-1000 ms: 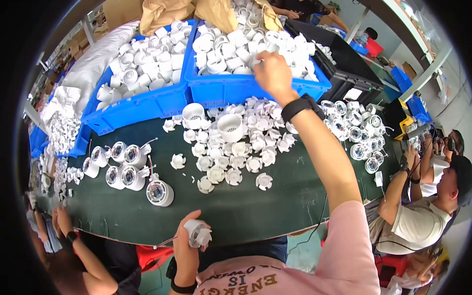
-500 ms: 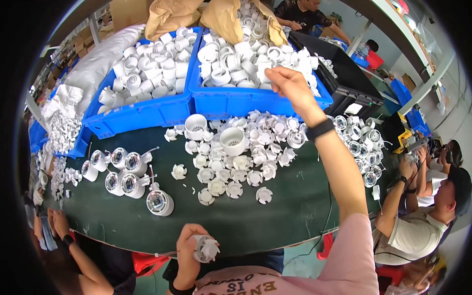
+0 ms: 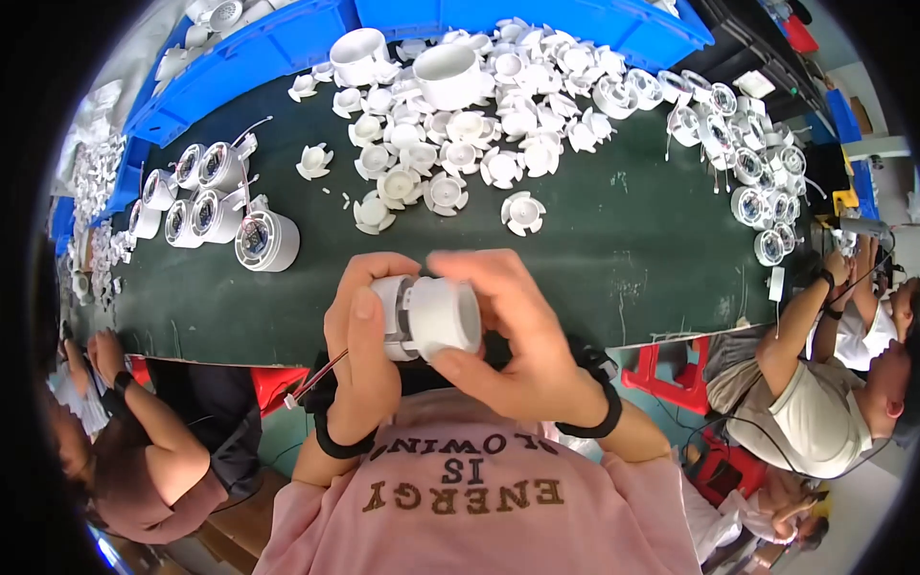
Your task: The person assembles electronic components by hand, picking up a white plastic housing and a fan blade, fitting the blade into the housing, and snapping a white plastic cap onto the assembly before placing it on the workbench.
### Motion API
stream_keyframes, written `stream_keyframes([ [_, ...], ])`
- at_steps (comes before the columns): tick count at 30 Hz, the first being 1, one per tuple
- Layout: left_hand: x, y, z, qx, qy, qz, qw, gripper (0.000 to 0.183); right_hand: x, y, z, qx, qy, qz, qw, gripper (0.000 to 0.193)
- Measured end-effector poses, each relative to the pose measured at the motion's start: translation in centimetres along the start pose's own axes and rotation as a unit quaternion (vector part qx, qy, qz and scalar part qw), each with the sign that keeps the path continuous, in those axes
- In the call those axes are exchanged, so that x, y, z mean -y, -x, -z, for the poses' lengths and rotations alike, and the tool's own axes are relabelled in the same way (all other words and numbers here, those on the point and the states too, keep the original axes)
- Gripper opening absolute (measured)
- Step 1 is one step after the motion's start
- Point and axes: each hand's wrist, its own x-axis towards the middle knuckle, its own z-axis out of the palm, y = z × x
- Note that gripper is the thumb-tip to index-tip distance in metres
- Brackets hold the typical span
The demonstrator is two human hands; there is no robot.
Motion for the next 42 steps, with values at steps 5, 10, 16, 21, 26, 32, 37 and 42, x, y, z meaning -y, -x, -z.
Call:
stream_keyframes([
  [5, 0.2, 0.5, -0.8, 0.040, -0.016, -0.023, 0.999, 0.033, -1.5, 1.5, -0.2, 0.000, 0.052, 0.031, 0.998, 0.056],
  [10, 0.0, 0.6, -1.1, 0.031, -0.009, -0.031, 0.999, 0.036, -1.6, 1.9, 0.2, -0.014, 0.104, 0.119, 0.987, 0.055],
  [16, -0.4, 0.6, -1.5, 0.041, -0.047, -0.033, 0.997, 0.037, -1.7, 1.9, -0.1, -0.019, 0.166, 0.136, 0.977, 0.058],
  [21, -0.8, 0.8, -1.7, 0.069, -0.057, -0.022, 0.996, 0.038, -2.4, 1.3, -1.0, -0.044, 0.175, 0.184, 0.966, 0.063],
  [26, -1.8, 1.2, -1.9, 0.106, -0.073, -0.062, 0.990, 0.037, -3.1, 2.0, -1.8, -0.036, 0.067, 0.237, 0.969, 0.064],
  [32, -0.1, -1.5, -2.4, 0.141, -0.035, 0.068, 0.987, 0.034, -1.6, 2.6, -0.2, -0.109, 0.157, 0.088, 0.978, 0.072],
  [37, -2.2, -1.6, -5.7, 0.263, -0.188, -0.053, 0.945, 0.085, -1.4, 5.2, 0.3, -0.228, -0.139, -0.043, 0.963, 0.085],
  [42, -3.7, -7.4, -5.6, 0.344, -0.244, -0.153, 0.894, 0.071, -0.5, 5.9, 4.0, -0.301, -0.242, -0.053, 0.921, 0.087],
])
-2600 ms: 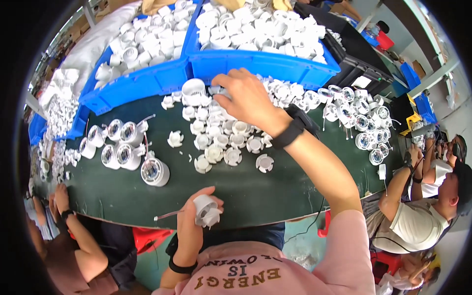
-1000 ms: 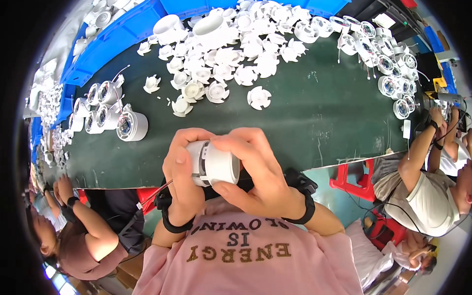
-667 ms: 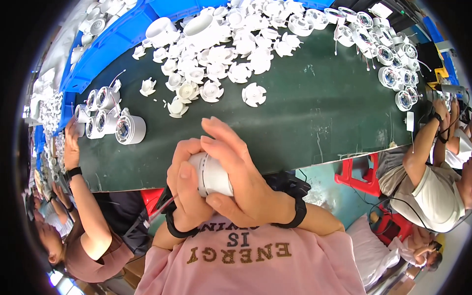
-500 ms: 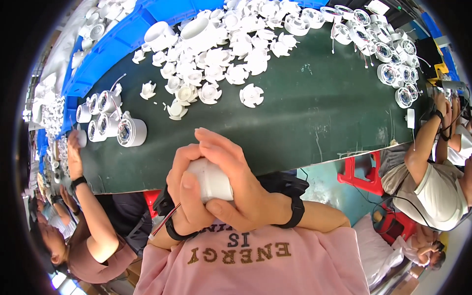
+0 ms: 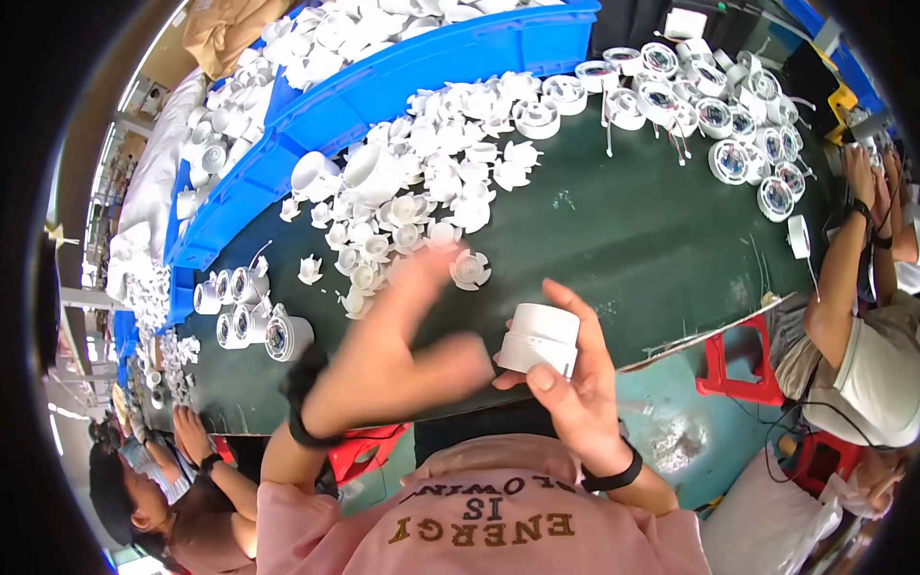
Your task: The person assembles electronic components by hand, picking up a white plastic housing and a fan blade, fitting the blade into the housing, and snapping a white plastic cap onto the assembly before placing it on the workbench.
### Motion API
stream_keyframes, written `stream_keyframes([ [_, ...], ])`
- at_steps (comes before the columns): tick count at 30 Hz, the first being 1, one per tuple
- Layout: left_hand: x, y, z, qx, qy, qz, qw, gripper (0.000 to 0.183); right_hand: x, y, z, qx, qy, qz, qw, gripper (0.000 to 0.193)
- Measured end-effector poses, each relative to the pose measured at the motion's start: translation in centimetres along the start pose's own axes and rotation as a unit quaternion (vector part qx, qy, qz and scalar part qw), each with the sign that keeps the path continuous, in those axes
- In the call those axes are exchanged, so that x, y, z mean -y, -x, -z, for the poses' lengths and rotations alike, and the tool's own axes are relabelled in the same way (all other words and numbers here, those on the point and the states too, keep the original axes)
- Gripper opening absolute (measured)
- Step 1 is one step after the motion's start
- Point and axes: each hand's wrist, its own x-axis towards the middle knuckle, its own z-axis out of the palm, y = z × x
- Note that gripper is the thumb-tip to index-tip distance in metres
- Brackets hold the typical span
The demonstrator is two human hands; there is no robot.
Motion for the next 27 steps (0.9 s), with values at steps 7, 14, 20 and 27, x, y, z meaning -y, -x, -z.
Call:
stream_keyframes([
  [7, 13.7, -4.6, 4.3, -0.242, -0.431, 0.064, 0.867, 0.083, -0.6, -0.7, 1.8, 0.039, 0.056, -0.001, 0.998, 0.081],
  [14, 2.1, -1.1, 0.7, -0.099, -0.296, -0.081, 0.947, 0.057, 3.3, -2.3, 0.2, 0.123, 0.291, 0.156, 0.936, 0.065],
  [20, -1.8, 2.5, 0.5, 0.009, -0.307, -0.122, 0.944, 0.067, 2.5, -2.5, -1.4, 0.179, 0.429, 0.239, 0.852, 0.071],
  [27, 1.3, 6.1, -2.3, -0.159, 0.080, 0.024, 0.984, 0.081, 0.3, -1.9, -1.2, 0.235, 0.202, 0.041, 0.950, 0.063],
])
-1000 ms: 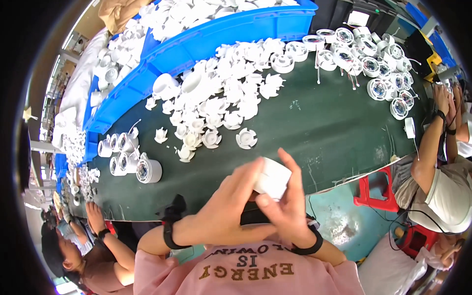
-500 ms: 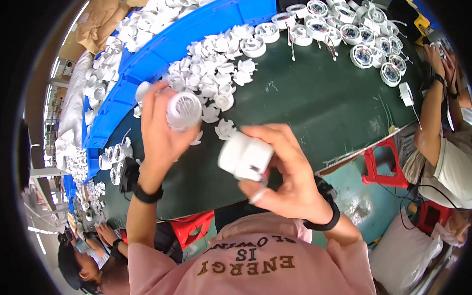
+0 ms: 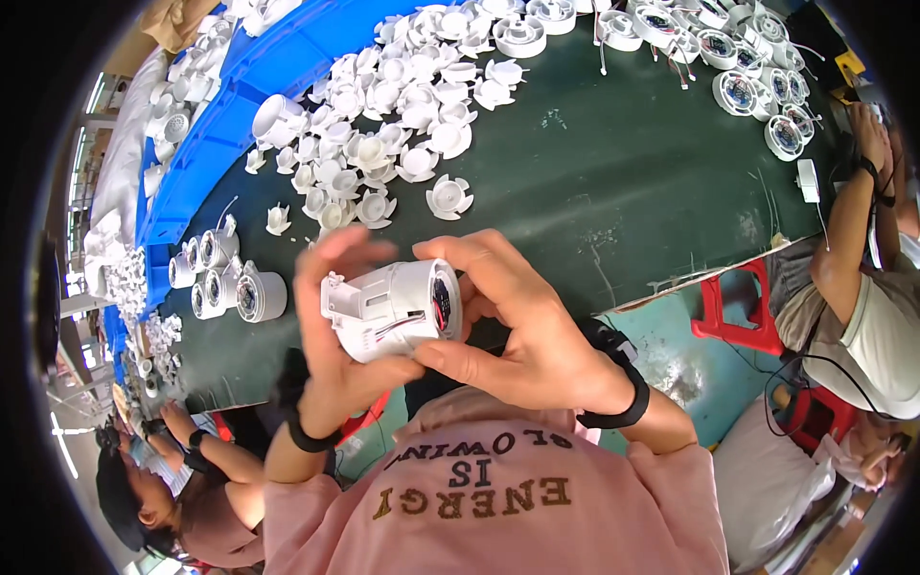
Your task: The person assembles electronic components by hand, picking up a white plastic housing and a fan blade, fitting the blade into the housing, and snapping a white plastic cap onto the assembly before placing it on the workbench.
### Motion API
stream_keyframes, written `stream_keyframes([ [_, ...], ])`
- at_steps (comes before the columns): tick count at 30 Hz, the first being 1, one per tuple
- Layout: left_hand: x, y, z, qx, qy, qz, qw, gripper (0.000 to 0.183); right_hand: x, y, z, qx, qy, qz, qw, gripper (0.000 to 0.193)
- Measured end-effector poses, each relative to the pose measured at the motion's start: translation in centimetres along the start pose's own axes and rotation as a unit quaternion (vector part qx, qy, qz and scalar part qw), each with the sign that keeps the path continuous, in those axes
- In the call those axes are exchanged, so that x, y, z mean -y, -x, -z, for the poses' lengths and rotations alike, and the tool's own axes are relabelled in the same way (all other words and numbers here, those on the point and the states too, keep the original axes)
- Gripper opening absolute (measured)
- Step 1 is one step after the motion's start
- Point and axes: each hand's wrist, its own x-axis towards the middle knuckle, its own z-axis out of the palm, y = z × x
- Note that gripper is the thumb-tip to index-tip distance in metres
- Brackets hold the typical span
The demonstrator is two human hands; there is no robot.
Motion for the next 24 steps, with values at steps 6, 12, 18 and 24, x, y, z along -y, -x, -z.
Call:
stream_keyframes([
  [6, 0.7, 4.0, -1.0, -0.035, 0.187, 0.120, 0.974, 0.060, -0.6, 0.8, -0.6, 0.049, 0.071, -0.019, 0.996, 0.068],
  [12, 2.1, 4.7, -0.6, -0.032, 0.124, -0.022, 0.991, 0.056, -0.3, 0.6, -1.5, 0.099, 0.153, 0.022, 0.983, 0.071],
  [18, 2.3, 4.9, 0.1, -0.002, 0.105, -0.085, 0.991, 0.058, -0.5, 1.1, -2.6, 0.107, 0.122, 0.023, 0.987, 0.071],
  [24, 1.0, 2.8, -0.4, 0.012, -0.012, 0.096, 0.995, 0.061, -1.6, 1.9, -2.0, -0.086, 0.230, 0.014, 0.969, 0.070],
])
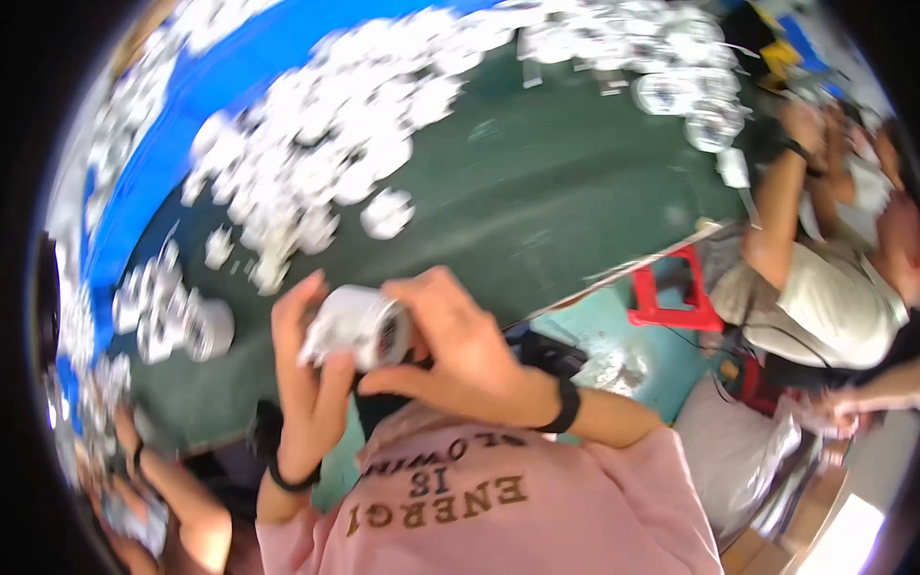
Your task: The person assembles electronic components by hand, picking up a white plastic housing and a fan blade, fitting the blade into the housing, and snapping a white plastic cap onto the assembly before placing it on the workbench.
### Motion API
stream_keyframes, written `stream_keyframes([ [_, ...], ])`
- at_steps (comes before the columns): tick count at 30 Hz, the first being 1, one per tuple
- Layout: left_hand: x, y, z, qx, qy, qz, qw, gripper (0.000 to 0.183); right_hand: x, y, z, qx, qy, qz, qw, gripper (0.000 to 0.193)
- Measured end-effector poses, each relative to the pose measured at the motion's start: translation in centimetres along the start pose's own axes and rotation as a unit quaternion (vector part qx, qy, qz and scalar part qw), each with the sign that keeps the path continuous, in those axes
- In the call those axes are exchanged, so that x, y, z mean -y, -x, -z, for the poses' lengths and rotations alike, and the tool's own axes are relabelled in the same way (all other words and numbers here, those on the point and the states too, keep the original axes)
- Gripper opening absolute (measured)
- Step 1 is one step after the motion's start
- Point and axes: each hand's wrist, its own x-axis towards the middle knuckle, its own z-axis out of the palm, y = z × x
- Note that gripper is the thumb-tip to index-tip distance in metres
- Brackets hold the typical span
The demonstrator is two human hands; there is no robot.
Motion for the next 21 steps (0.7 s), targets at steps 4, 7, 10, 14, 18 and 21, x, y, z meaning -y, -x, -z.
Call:
stream_keyframes([
  [4, -2.8, 0.4, -1.8, -0.007, 0.212, 0.115, 0.970, 0.076, 1.2, -0.2, 0.9, 0.045, -0.022, 0.062, 0.997, 0.070],
  [7, -0.1, 1.5, -0.8, -0.098, 0.210, 0.195, 0.953, 0.071, 0.7, -0.2, 5.5, -0.012, 0.092, 0.093, 0.991, 0.070],
  [10, 3.6, 3.1, 2.9, -0.210, 0.225, 0.182, 0.934, 0.065, -3.6, -0.7, 13.8, -0.236, 0.397, 0.077, 0.884, 0.060],
  [14, 8.3, 5.0, 8.4, -0.296, 0.063, 0.176, 0.937, 0.050, -10.1, -1.9, 25.6, -0.409, 0.670, -0.026, 0.619, 0.056],
  [18, 6.7, 4.4, 10.3, -0.279, 0.118, 0.262, 0.916, 0.048, -14.4, -2.4, 30.1, -0.371, 0.623, -0.175, 0.666, 0.046],
  [21, 6.0, 5.0, 11.8, -0.233, 0.068, 0.287, 0.927, 0.047, -14.4, -5.0, 26.8, -0.358, 0.573, -0.147, 0.722, 0.046],
])
